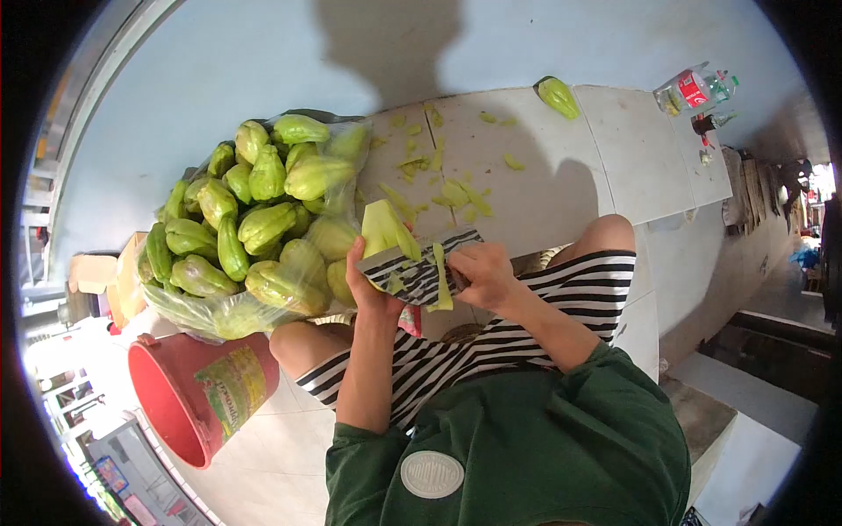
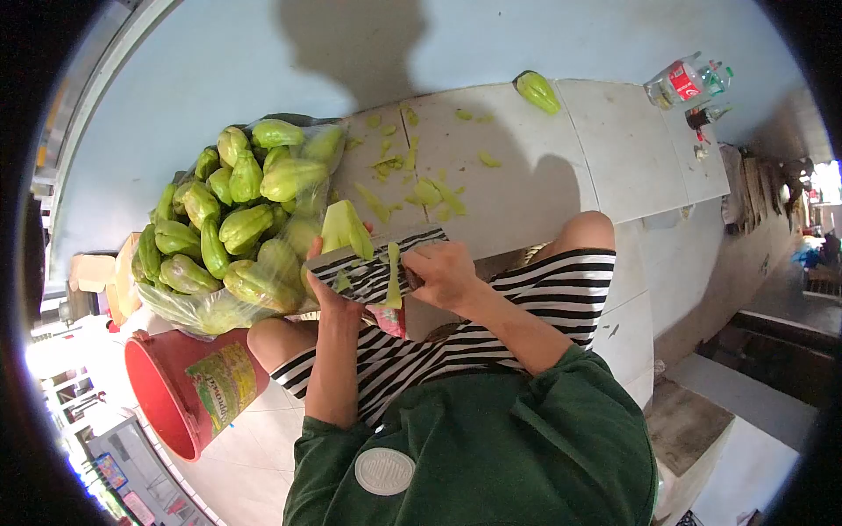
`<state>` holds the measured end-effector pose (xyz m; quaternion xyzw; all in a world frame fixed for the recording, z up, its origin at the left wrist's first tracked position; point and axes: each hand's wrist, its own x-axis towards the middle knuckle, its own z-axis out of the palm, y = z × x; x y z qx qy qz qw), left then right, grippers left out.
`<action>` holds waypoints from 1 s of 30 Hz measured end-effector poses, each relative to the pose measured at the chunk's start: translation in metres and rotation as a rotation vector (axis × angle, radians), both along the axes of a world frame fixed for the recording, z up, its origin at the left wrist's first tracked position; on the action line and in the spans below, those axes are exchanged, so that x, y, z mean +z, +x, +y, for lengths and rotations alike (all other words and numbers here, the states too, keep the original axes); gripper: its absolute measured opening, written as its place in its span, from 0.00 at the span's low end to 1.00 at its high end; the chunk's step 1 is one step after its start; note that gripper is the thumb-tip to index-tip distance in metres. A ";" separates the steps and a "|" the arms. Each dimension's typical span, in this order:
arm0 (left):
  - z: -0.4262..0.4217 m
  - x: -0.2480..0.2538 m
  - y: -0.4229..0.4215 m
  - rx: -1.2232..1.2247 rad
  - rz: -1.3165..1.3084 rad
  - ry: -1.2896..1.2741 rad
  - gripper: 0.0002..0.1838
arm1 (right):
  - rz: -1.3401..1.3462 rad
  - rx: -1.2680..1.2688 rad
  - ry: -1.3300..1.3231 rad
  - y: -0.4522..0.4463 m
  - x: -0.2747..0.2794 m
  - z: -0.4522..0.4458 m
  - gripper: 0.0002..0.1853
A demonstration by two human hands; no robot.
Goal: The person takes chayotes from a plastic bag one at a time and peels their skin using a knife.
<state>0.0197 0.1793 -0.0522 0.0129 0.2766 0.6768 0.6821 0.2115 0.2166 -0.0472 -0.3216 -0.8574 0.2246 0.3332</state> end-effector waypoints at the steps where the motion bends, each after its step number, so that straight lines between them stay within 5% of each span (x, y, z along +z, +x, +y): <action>1: -0.002 0.002 0.001 -0.016 0.018 0.013 0.33 | -0.009 -0.016 -0.090 0.002 -0.007 0.000 0.18; 14: -0.003 0.009 -0.004 -0.151 0.070 0.081 0.35 | -0.146 -0.132 -0.343 0.015 -0.019 0.015 0.13; 20: -0.005 0.003 -0.003 -0.102 0.142 0.026 0.35 | -0.116 -0.046 -0.392 0.009 0.016 0.007 0.13; 23: -0.004 0.004 -0.002 -0.213 0.037 0.113 0.35 | -0.156 -0.217 -0.417 0.008 -0.027 0.026 0.12; 30: 0.001 0.010 -0.002 -0.082 -0.036 0.182 0.38 | -0.098 -0.265 -0.580 0.001 -0.030 0.020 0.12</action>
